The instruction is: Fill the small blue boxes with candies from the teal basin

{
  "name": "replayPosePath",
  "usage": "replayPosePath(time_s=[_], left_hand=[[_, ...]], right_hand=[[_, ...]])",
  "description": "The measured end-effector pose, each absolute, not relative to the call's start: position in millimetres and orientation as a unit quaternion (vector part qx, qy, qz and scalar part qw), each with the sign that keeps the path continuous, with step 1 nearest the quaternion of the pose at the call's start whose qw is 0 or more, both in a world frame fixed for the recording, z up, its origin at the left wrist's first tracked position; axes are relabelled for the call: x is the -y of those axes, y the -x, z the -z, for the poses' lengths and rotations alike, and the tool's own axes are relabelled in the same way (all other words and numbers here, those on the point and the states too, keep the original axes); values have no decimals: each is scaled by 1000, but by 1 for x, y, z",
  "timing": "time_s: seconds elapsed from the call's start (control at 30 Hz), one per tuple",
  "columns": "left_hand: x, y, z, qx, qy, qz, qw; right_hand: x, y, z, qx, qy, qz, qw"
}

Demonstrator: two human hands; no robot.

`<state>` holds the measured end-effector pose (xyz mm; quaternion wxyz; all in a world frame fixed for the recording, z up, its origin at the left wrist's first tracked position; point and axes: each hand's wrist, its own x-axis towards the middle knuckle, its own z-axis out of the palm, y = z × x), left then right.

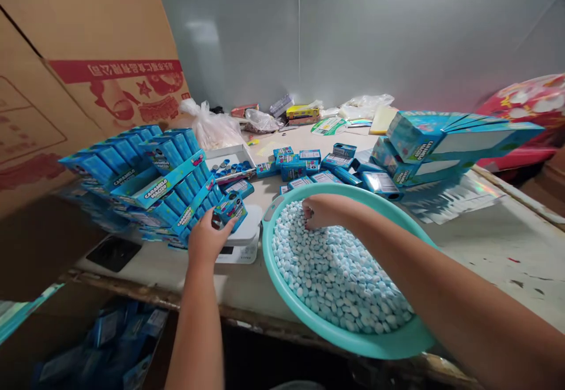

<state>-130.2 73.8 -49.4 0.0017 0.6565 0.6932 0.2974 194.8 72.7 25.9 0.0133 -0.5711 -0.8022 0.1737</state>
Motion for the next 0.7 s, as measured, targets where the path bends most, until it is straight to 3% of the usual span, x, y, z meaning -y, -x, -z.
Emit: replayPosePath(time_s=[0.07, 0.27, 0.47, 0.7], left_hand=[[-74, 126, 55, -688, -653, -317, -18], [-74, 134, 68, -664, -617, -419, 61], [-75, 135, 72, -644, -624, -441, 51], [-77, 134, 75, -535, -560, -629, 71]], right_hand=[[-73, -195, -27, 798, 574, -179, -26], [-83, -197, -23, 783, 579, -203, -103], [-88, -201, -14, 776, 585, -208, -109], [-87, -201, -14, 774, 591, -195, -119]])
